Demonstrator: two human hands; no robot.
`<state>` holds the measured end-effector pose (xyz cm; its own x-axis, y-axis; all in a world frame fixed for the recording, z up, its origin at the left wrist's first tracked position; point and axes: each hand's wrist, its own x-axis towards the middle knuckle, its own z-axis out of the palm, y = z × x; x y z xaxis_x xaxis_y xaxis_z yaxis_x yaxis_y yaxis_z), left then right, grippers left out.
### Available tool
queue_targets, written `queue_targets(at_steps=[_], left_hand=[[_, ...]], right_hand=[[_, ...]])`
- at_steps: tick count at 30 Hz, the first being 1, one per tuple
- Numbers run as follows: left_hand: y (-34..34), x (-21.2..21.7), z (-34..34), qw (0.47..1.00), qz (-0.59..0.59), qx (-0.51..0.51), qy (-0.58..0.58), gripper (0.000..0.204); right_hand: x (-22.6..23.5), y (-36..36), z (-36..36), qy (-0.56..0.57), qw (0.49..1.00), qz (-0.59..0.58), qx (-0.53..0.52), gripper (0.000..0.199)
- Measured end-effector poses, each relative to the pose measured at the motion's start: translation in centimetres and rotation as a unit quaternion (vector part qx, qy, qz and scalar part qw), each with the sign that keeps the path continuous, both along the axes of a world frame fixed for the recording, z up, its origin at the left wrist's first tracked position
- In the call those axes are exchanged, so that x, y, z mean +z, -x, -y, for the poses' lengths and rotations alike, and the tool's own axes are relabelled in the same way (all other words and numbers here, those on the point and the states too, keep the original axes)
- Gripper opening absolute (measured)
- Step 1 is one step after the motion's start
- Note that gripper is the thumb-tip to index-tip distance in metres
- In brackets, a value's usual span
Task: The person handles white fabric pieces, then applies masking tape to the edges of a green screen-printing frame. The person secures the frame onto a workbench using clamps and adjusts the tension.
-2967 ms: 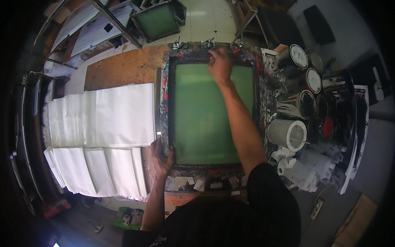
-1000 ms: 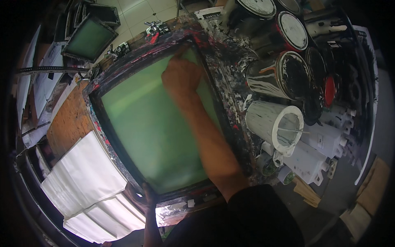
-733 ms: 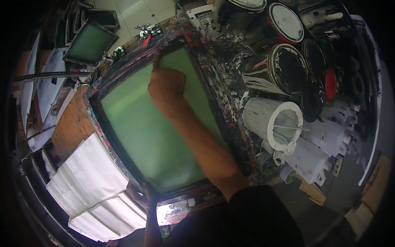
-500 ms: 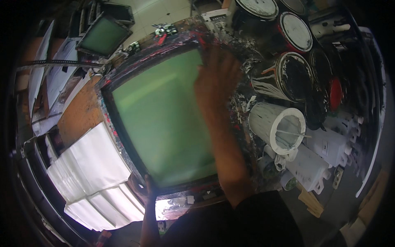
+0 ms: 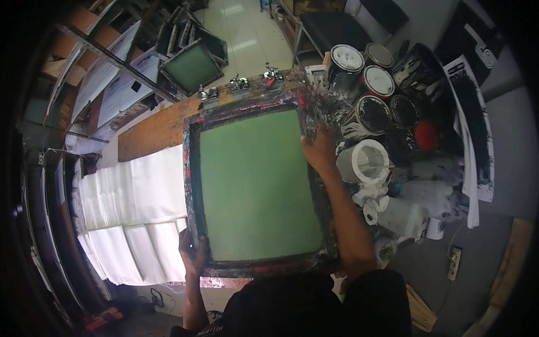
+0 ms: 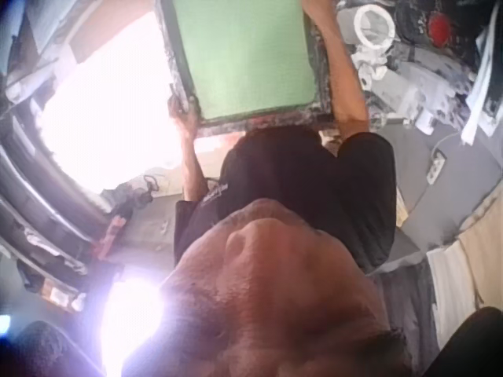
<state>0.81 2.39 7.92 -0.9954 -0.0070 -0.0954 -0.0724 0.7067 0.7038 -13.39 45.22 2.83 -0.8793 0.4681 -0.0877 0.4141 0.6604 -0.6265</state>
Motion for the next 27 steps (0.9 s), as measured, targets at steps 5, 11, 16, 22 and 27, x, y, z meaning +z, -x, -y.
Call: queue_targets(at_steps=[5,11,16,22,27], left_hand=[[-5.5,2.7,3.6,0.997,-0.064,0.019,-0.047,0.045],[-8.8,3.4,1.5,0.957,-0.066,0.020,-0.283,0.051],[-9.0,2.7,-0.6,0.922,-0.115,0.001,-0.370,0.073],[-1.5,13.1,-1.0,0.890,-0.408,0.047,-0.198,0.090],[5.1,22.6,-0.6,0.832,-0.531,-0.106,-0.120,0.083]], right_hand=[[11.4,-6.6,1.3,0.125,0.976,-0.146,0.099,0.077],[30.3,-14.6,5.2,0.092,0.942,-0.284,0.155,0.075],[39.4,-20.9,9.2,-0.007,0.922,-0.342,0.179,0.072],[45.0,-26.3,11.0,-0.143,0.891,-0.354,0.247,0.075],[47.9,-27.7,12.9,-0.287,0.836,-0.325,0.338,0.080]])
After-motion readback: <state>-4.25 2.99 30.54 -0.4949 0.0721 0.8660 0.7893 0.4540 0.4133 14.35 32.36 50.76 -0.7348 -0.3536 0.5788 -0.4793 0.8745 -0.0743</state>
